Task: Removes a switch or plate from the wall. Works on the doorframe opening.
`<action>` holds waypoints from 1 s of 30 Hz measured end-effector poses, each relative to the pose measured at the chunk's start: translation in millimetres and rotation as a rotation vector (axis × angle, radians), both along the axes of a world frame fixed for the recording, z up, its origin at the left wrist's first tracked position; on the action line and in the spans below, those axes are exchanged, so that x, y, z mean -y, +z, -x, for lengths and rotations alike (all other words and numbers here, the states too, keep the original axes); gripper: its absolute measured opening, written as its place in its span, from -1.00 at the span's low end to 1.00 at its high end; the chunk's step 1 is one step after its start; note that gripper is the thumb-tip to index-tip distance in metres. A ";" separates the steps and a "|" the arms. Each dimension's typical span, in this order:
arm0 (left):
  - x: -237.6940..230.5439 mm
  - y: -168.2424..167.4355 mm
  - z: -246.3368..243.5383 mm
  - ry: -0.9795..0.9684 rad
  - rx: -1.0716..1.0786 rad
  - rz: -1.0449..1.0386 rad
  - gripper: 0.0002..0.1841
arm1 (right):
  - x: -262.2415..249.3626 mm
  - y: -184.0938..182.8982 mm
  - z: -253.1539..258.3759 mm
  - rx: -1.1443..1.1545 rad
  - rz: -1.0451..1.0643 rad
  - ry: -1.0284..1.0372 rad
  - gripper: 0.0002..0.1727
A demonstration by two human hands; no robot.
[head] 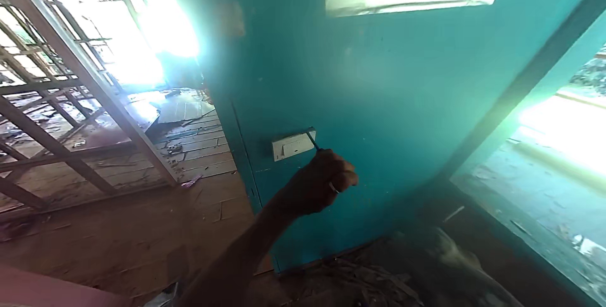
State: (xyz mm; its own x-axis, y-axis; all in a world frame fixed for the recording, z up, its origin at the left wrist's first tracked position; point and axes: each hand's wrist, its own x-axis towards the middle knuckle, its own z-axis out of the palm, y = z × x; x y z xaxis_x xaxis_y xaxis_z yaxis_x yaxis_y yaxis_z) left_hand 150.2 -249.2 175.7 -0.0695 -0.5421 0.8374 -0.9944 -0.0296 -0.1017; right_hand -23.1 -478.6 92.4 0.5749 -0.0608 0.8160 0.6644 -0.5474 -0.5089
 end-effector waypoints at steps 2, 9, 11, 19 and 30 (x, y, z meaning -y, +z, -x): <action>2.2 -3.6 -8.1 0.003 -0.007 -0.005 -0.93 | -1.7 2.9 -3.4 0.017 -0.016 0.035 -0.74; 6.5 -2.5 -17.3 0.000 -0.090 -0.024 -0.88 | -15.2 16.8 6.1 -0.088 0.060 -0.041 -0.72; 6.5 -3.4 -22.3 0.009 -0.143 -0.020 -0.83 | -21.4 30.7 9.9 -0.008 0.096 -0.019 -0.70; 7.6 0.0 -29.5 -0.054 -0.115 0.003 -0.84 | -28.8 31.8 -3.5 0.269 0.189 0.140 -0.76; -3.7 -14.8 -47.2 -0.008 -0.232 0.036 -0.86 | -24.0 -4.6 -33.8 0.018 0.227 0.065 -0.66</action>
